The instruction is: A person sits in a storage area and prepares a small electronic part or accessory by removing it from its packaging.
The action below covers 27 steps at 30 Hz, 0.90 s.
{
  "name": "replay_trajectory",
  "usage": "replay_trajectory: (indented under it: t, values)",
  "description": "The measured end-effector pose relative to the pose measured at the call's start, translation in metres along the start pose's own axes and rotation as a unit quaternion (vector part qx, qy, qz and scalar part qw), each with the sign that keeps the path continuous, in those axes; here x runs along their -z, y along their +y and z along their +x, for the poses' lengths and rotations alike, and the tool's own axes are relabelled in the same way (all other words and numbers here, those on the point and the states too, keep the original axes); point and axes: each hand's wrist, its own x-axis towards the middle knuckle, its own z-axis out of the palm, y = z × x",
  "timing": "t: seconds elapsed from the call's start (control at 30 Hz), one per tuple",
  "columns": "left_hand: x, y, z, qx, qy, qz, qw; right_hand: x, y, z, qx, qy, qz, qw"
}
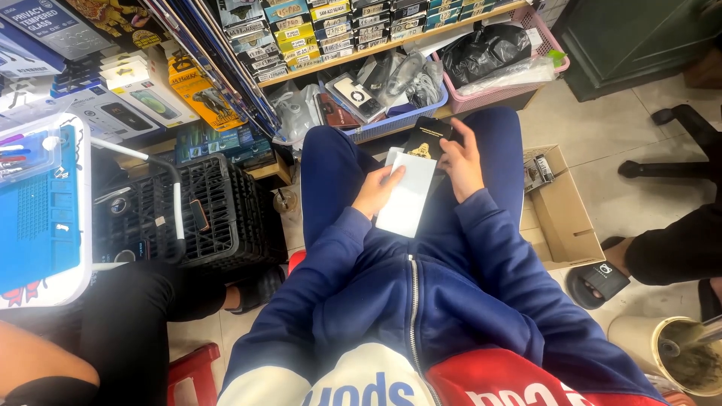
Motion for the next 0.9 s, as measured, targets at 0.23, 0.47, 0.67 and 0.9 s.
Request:
replay_trajectory:
  t: [0.23, 0.47, 0.67, 0.9]
  values:
    - [-0.001, -0.013, 0.009, 0.0, 0.003, 0.0, 1.0, -0.001, -0.002, 0.001, -0.007, -0.023, -0.037, 0.999]
    - [0.002, -0.023, 0.022, 0.016, 0.028, -0.012, 0.999, -0.007, -0.012, -0.007, -0.02, -0.06, -0.092, 0.994]
    - [0.006, -0.017, 0.019, 0.029, 0.052, -0.022, 0.998, -0.009, -0.006, -0.007, -0.006, -0.118, -0.163, 0.98]
    - [0.001, -0.008, 0.008, -0.006, 0.052, -0.035, 0.998, -0.004, -0.003, -0.009, -0.033, -0.154, -0.176, 0.972]
